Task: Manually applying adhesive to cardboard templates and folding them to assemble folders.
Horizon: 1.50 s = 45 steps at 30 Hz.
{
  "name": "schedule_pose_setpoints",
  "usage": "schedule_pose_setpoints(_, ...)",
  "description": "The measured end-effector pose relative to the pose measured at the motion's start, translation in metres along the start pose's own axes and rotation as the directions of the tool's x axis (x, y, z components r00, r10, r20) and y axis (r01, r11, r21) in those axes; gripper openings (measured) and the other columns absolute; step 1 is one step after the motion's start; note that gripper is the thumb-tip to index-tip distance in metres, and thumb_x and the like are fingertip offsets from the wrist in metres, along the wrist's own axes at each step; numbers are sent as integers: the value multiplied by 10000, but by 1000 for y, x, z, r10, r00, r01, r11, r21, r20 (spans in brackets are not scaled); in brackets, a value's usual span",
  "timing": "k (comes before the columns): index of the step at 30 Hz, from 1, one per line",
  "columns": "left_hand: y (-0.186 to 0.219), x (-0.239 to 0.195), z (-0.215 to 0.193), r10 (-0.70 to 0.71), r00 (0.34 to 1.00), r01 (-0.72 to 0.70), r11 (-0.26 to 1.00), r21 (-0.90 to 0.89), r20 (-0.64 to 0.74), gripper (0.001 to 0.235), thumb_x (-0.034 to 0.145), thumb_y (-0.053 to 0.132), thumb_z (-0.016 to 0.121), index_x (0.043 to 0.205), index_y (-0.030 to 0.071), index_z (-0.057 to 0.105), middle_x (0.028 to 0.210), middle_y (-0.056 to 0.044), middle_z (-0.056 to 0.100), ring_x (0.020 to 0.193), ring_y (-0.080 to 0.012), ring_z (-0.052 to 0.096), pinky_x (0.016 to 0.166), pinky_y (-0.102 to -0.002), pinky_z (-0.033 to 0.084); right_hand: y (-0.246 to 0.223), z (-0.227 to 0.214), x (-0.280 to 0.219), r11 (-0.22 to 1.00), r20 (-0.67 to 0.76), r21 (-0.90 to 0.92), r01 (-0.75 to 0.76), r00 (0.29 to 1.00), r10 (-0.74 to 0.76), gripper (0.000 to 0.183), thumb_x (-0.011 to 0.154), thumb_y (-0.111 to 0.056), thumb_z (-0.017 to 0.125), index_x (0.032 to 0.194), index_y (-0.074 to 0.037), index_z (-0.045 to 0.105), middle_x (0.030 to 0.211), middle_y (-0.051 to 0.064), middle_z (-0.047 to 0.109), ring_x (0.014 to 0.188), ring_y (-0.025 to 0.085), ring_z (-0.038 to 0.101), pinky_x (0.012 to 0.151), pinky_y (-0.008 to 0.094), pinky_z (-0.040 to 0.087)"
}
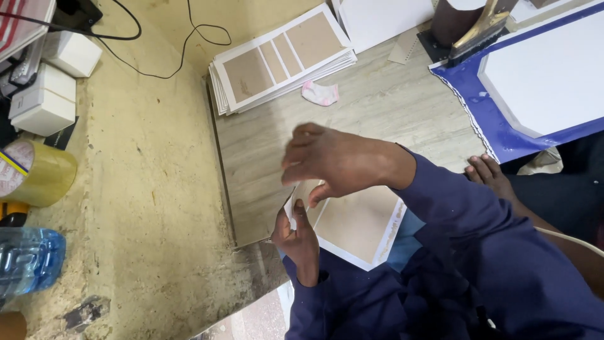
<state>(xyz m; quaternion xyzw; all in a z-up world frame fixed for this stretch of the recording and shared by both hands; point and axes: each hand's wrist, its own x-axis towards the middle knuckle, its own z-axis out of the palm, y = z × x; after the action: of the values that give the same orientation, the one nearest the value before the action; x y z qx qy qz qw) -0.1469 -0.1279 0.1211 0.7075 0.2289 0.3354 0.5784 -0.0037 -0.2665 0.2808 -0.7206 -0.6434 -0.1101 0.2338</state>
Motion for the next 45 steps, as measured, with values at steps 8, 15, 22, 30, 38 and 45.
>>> schedule_pose_setpoints(8, 19, 6, -7, 321, 925, -340, 938, 63, 202, 301, 1001, 18, 715, 1261, 166, 758, 1163, -14, 838, 1160, -321, 762, 1233, -651, 409, -8, 23, -17, 991, 207, -51, -127, 969, 135, 64, 991, -273, 708, 955, -239, 747, 810, -33, 668, 922, 275, 714, 1005, 445, 532)
schedule_pose_setpoints(15, -5, -15, -27, -45, 959, 67, 995, -72, 278, 1129, 822, 163, 894, 1685, 116, 169, 1679, -227, 373, 1525, -396, 439, 1251, -581, 326, -6, -24, -13, 995, -87, -95, -1, 996, -7, 144, 995, -38, 653, 1014, -156, 733, 885, 21, 650, 743, 293, 619, 753, 437, 539)
schedule_pose_setpoints(22, -57, -62, -31, -399, 815, 457, 889, -41, 420, 103, 954, 152, 820, 983, 54, 807, 810, -1, 750, 756, -86, 631, 675, -287, 530, 5, -55, -16, 992, -96, -110, -67, 994, 57, 64, 1062, -71, 706, 1030, -119, 734, 1009, 42, 724, 782, 307, 638, 707, 434, 513)
schedule_pose_setpoints(30, -43, -45, -36, -288, 876, 272, 957, 99, 387, 308, 1030, 232, 720, 771, 140, 584, 676, 53, 419, 638, -80, 349, 576, -307, 306, 22, -109, -35, 970, -168, -166, -178, 974, 150, 32, 1094, -127, 740, 1092, -137, 771, 1040, 21, 758, 850, 267, 722, 659, 392, 486)
schedule_pose_setpoints(38, -19, 65, -66, -55, 973, -27, 936, 350, 223, 156, 971, 264, 808, 1071, 144, 818, 861, 23, 776, 722, -94, 660, 570, -240, 518, 90, -112, -96, 780, -252, 178, -600, 738, 626, 154, 1101, -199, 822, 1172, -66, 785, 1122, 41, 778, 1084, 185, 708, 762, 381, 529)
schedule_pose_setpoints(45, -96, 241, -34, -299, 765, 38, 905, 423, 571, 227, 950, 300, 857, 1095, 127, 838, 936, -34, 786, 857, -154, 642, 819, -312, 482, 252, 86, -193, 516, -15, 380, -768, 553, 833, 252, 916, -214, 879, 1150, -138, 823, 1121, 96, 805, 1055, 284, 723, 1001, 476, 520)
